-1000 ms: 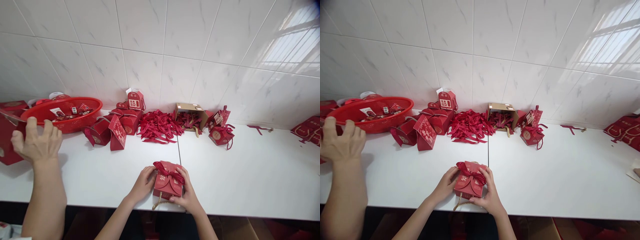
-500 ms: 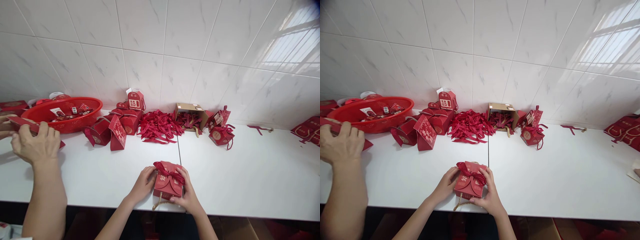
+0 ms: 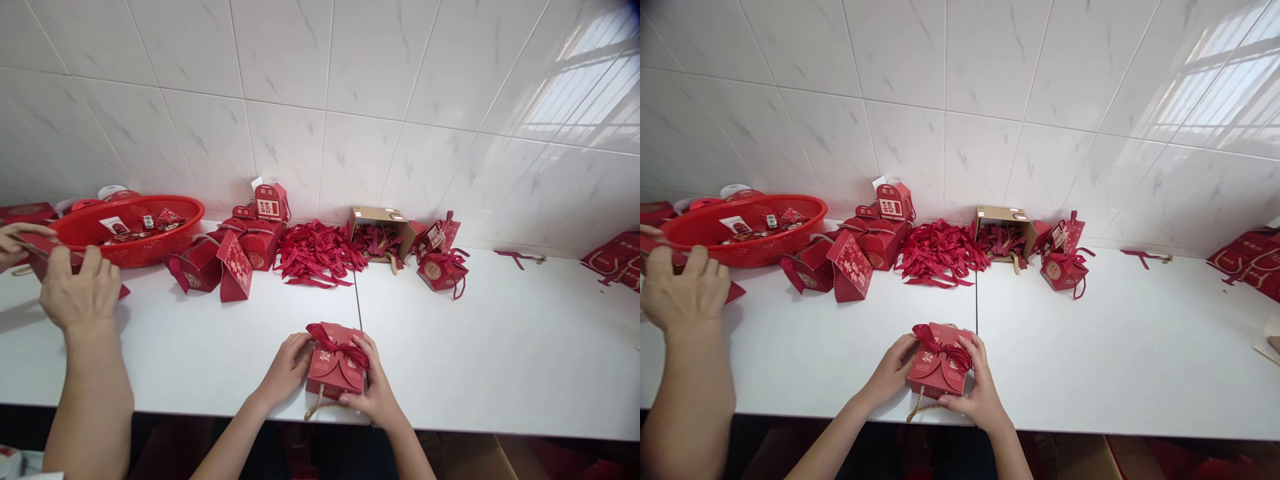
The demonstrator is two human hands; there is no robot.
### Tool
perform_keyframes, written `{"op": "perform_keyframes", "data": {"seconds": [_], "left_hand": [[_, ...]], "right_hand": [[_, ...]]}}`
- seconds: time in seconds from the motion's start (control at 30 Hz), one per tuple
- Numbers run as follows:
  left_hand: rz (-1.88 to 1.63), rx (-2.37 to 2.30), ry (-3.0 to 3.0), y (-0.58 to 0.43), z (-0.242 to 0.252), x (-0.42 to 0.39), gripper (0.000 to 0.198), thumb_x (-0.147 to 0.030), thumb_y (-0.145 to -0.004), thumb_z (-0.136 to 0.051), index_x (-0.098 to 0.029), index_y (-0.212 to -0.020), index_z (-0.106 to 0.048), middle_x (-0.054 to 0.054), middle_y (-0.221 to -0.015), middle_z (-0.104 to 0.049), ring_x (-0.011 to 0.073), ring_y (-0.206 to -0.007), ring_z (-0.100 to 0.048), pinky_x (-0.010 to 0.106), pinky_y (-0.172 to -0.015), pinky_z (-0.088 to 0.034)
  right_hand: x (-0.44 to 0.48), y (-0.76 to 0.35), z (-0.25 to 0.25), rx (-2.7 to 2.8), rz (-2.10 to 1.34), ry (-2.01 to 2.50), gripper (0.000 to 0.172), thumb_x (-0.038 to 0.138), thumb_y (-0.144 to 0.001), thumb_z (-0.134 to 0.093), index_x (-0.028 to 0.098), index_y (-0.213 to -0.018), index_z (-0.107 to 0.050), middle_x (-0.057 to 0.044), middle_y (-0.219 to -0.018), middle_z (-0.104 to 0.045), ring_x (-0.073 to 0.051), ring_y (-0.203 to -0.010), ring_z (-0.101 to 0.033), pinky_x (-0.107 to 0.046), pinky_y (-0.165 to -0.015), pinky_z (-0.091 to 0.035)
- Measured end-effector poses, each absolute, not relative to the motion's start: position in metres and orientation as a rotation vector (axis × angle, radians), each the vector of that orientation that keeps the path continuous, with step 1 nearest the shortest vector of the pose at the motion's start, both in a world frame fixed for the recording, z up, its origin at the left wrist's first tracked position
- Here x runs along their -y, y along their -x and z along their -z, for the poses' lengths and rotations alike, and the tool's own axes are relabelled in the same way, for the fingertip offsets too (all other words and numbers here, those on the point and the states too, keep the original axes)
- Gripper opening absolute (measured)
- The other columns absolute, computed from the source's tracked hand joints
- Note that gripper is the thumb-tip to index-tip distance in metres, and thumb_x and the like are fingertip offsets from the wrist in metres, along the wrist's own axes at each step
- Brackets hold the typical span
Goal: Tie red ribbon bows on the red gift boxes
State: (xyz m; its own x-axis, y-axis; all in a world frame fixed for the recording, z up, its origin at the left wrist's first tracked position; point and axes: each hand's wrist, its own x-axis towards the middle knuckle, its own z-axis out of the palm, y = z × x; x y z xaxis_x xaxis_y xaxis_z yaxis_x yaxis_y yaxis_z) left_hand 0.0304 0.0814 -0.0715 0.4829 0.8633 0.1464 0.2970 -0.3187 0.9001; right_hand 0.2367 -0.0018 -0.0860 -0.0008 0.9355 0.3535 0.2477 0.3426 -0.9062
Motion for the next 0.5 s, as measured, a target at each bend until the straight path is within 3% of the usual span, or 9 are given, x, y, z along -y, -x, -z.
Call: {"op": "perform_keyframes", "data": {"seconds": [0.5], "left_hand": [[-0.806, -0.970, -1.847, -0.0325, 0.0665, -0.0801, 0.029, -0.031, -0.089, -0.051, -0.022, -0.114, -0.062, 0.009, -0.118, -0.063, 0.0258, -0.111, -0.057, 0.043, -0.099, -0.043]], "right_hand": [[-0.0002, -0.2385, 0.0897, 1.493, -0.781, 1.116, 0.087, 0.056, -0.068, -0.073, 0.032, -0.141, -0.033, -0.010, -0.146, -0.026, -0.033, -0.139, -0.028, -0.048, -0.112, -0.030]]}}
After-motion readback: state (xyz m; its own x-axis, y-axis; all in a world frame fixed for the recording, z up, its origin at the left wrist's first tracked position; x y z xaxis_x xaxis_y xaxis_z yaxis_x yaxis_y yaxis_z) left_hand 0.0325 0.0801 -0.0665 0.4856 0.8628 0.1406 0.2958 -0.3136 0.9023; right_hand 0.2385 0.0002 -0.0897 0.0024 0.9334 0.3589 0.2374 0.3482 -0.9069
